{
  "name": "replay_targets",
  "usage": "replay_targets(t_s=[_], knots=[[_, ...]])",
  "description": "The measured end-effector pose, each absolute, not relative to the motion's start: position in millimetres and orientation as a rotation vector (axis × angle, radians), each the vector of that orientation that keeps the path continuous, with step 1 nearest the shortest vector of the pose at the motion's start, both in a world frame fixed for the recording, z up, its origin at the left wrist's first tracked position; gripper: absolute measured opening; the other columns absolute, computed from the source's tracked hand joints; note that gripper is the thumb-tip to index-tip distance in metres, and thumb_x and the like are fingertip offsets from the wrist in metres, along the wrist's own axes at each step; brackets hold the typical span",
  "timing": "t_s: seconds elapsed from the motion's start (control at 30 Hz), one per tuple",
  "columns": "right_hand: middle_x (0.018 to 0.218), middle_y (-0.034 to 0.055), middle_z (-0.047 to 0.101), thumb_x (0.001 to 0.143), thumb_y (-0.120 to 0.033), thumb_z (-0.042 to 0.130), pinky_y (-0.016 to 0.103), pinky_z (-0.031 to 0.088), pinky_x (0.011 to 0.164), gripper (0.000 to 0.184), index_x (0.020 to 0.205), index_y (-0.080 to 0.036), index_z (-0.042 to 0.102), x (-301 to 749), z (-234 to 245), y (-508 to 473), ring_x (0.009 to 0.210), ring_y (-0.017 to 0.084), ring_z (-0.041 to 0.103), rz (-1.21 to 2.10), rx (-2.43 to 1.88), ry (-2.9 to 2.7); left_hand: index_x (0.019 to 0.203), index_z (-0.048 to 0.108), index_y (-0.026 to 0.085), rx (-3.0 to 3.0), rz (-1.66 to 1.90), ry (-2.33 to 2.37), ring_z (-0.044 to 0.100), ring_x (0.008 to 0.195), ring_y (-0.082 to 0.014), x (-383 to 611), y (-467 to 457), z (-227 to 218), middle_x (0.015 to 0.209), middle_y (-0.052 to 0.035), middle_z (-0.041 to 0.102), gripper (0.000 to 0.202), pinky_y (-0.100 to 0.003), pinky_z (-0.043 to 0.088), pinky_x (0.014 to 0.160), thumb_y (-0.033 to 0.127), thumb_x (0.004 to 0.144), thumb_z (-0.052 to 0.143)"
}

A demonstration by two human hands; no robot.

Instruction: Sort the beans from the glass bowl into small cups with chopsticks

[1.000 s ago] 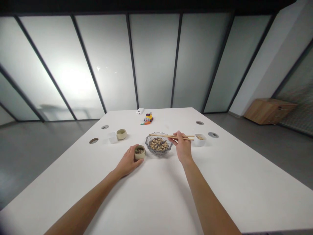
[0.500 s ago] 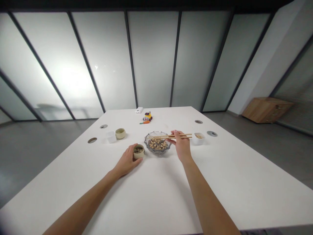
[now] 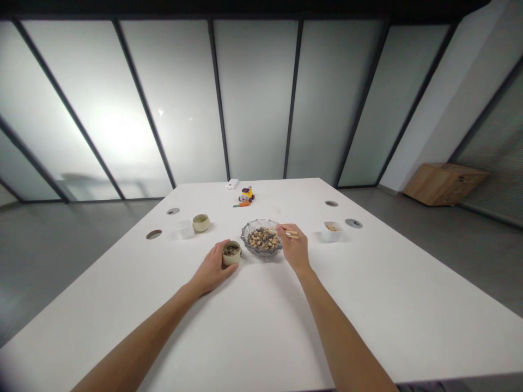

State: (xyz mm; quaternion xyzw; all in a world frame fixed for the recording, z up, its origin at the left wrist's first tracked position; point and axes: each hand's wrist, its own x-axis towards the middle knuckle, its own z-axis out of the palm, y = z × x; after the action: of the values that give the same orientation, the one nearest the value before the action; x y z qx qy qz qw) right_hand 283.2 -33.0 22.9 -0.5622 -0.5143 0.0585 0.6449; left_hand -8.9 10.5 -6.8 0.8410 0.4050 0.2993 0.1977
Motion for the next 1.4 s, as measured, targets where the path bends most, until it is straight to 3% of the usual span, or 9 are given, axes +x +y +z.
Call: replay_targets(t_s=[0.47, 0.7, 0.8, 1.0, 1.4], knots=[[0.088, 0.0088, 0.079, 0.094, -0.075, 0.062, 0.044, 0.062, 0.087, 0.053, 0.081, -0.026, 0.077, 283, 26, -35, 0.084, 0.027, 0.075, 0.118, -1.305, -1.194, 0.152, 0.053, 0.026, 2.353, 0.844, 1.127, 0.063, 0.137, -0.0349, -9, 11, -6, 0.151, -0.0135, 0.062, 0.070, -0.054, 0.049, 0.119, 0.031, 0.087, 0.078], [0.088, 0.0052, 0.077, 0.075, -0.073, 0.086, 0.051, 0.071, 0.085, 0.052, 0.081, -0.023, 0.074, 284, 40, -32, 0.084, 0.024, 0.077, 0.452, -1.006, -0.845, 0.151, 0.053, 0.026, 2.352, 0.834, 1.131, 0.062, 0.139, -0.0353, -9, 9, -4, 0.150, -0.0133, 0.063, 0.069, -0.054, 0.049, 0.120, 0.031, 0.087, 0.078], [0.084, 0.0020, 0.076, 0.072, -0.067, 0.091, 0.053, 0.071, 0.088, 0.048, 0.079, -0.023, 0.072, 281, 47, -35, 0.085, 0.022, 0.077, 0.580, -0.874, -0.802, 0.151, 0.053, 0.026, 2.356, 0.831, 1.126, 0.061, 0.140, -0.0355, -9, 9, -3, 0.150, -0.0134, 0.062, 0.068, -0.055, 0.049, 0.120, 0.032, 0.088, 0.078], [0.078, 0.0024, 0.075, 0.070, -0.067, 0.094, 0.048, 0.073, 0.077, 0.050, 0.074, -0.021, 0.075, 271, 52, -42, 0.075, 0.022, 0.075, 0.805, -0.887, -0.938, 0.152, 0.051, 0.024, 2.360, 0.808, 1.147, 0.062, 0.138, -0.0362, -8, 9, -3, 0.150, -0.0149, 0.062, 0.069, -0.056, 0.048, 0.120, 0.033, 0.089, 0.078], [0.085, 0.0098, 0.083, 0.077, -0.087, 0.076, 0.040, 0.068, 0.072, 0.064, 0.084, -0.023, 0.079, 272, 35, -37, 0.076, 0.029, 0.080, 0.431, -1.215, -1.106, 0.152, 0.049, 0.022, 2.343, 0.779, 1.153, 0.059, 0.141, -0.0360, -7, 7, -1, 0.153, -0.0157, 0.060, 0.070, -0.056, 0.046, 0.122, 0.031, 0.088, 0.076]])
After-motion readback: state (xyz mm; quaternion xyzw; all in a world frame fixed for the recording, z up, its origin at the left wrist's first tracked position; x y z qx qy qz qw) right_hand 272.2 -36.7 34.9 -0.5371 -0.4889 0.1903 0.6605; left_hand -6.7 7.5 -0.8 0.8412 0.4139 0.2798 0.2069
